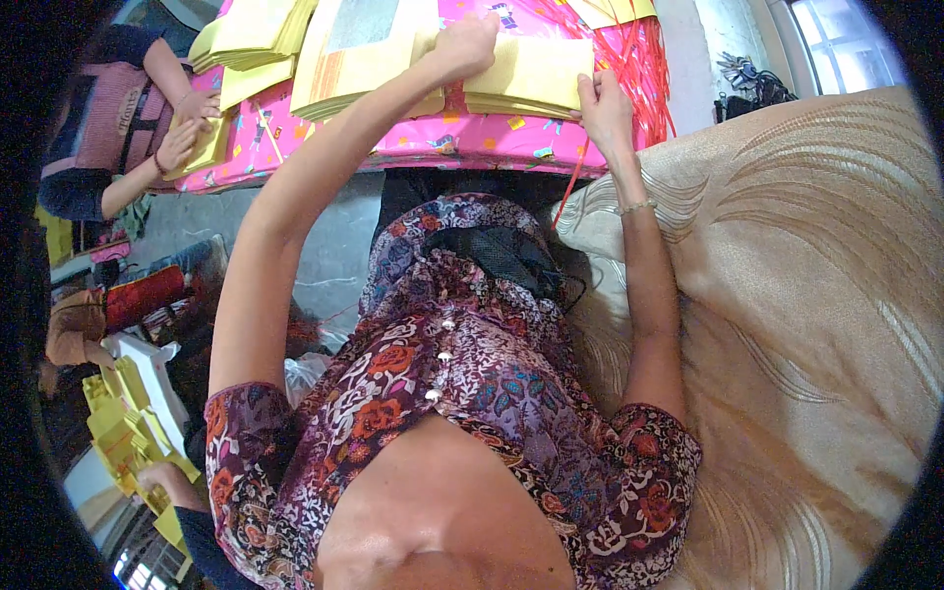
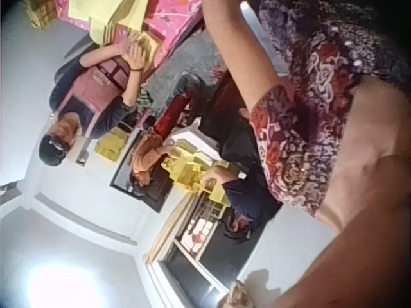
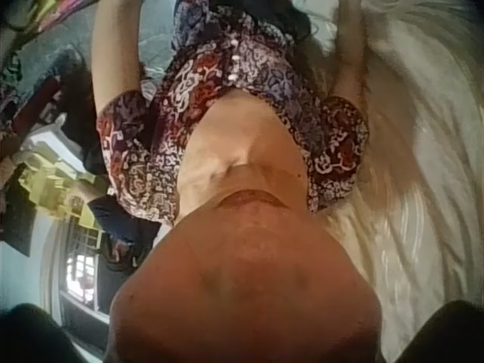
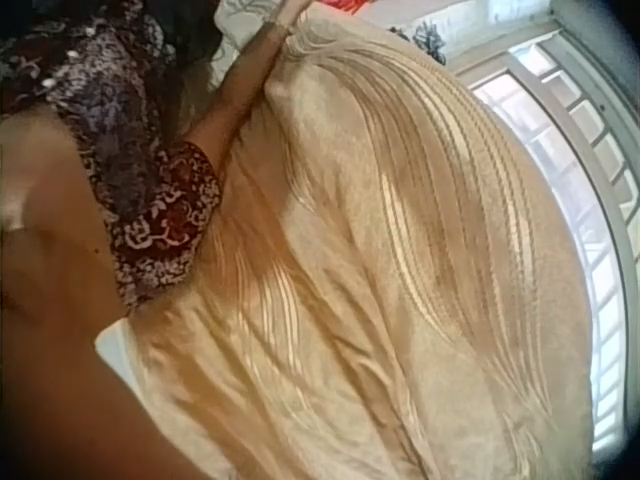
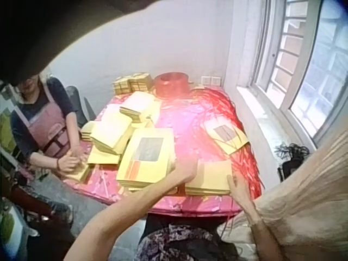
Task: Folding sheets of yellow joss paper into production-ready shapes.
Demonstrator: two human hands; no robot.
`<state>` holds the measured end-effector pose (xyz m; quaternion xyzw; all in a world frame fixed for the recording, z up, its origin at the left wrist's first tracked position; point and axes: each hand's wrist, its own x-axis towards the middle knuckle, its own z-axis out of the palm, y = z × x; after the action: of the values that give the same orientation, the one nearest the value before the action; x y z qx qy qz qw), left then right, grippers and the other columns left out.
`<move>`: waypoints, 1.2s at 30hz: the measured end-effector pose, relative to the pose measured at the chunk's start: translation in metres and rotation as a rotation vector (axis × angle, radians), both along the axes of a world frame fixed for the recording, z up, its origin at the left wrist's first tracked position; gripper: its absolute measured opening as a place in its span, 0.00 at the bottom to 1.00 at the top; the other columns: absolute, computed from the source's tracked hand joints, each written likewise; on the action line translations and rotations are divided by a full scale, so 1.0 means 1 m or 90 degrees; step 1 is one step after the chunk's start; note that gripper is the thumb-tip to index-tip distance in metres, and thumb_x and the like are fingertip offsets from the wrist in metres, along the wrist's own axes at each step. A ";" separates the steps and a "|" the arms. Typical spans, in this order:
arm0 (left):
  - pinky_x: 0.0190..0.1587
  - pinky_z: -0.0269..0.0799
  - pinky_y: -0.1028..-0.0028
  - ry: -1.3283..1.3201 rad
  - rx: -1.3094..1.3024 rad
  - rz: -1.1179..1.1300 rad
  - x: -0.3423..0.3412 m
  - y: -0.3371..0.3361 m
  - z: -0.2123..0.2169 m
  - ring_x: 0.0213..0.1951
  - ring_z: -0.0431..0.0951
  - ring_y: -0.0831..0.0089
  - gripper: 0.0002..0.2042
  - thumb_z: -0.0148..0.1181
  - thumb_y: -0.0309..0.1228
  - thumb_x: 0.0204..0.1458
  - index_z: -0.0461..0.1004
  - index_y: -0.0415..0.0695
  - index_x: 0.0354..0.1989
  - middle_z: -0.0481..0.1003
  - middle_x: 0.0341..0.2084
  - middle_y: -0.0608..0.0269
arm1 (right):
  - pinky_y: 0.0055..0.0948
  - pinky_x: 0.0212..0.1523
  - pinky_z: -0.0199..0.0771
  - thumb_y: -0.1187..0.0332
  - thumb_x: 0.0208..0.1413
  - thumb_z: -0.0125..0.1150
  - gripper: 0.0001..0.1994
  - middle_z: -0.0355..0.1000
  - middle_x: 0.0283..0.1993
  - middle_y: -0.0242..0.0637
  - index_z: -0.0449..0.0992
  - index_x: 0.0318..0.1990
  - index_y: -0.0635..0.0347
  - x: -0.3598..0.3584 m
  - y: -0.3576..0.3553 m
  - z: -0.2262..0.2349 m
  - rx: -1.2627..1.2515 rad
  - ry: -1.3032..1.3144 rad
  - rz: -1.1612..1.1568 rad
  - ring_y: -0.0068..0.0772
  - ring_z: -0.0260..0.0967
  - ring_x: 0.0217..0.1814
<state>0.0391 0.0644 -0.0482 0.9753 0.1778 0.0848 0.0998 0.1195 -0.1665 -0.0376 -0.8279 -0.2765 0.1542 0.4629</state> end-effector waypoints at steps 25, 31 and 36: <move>0.56 0.60 0.55 -0.315 0.026 -0.046 -0.042 -0.073 -0.012 0.55 0.64 0.51 0.17 0.57 0.38 0.51 0.68 0.37 0.43 0.66 0.48 0.44 | 0.43 0.48 0.71 0.55 0.59 0.54 0.17 0.74 0.40 0.47 0.73 0.46 0.60 -0.003 0.006 0.040 -0.146 -0.423 0.019 0.52 0.71 0.45; 0.62 0.53 0.53 -0.312 -0.047 -0.051 -0.039 -0.072 -0.020 0.61 0.60 0.49 0.19 0.56 0.37 0.52 0.66 0.36 0.47 0.63 0.54 0.42 | 0.63 0.67 0.40 0.49 0.64 0.40 0.27 0.46 0.73 0.43 0.55 0.68 0.46 -0.001 0.026 -0.004 -0.249 -0.489 0.250 0.53 0.34 0.76; 0.62 0.54 0.55 -0.314 -0.022 -0.029 -0.042 -0.076 -0.019 0.61 0.61 0.51 0.18 0.55 0.37 0.54 0.66 0.38 0.48 0.65 0.54 0.43 | 0.60 0.68 0.43 0.51 0.64 0.41 0.26 0.48 0.72 0.43 0.55 0.67 0.45 0.003 0.024 -0.017 -0.206 -0.506 0.252 0.53 0.37 0.75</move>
<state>-0.0030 -0.0120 -0.0674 0.9271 0.1278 0.3146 0.1584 0.1225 -0.1429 -0.0548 -0.8159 -0.5569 -0.0483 0.1481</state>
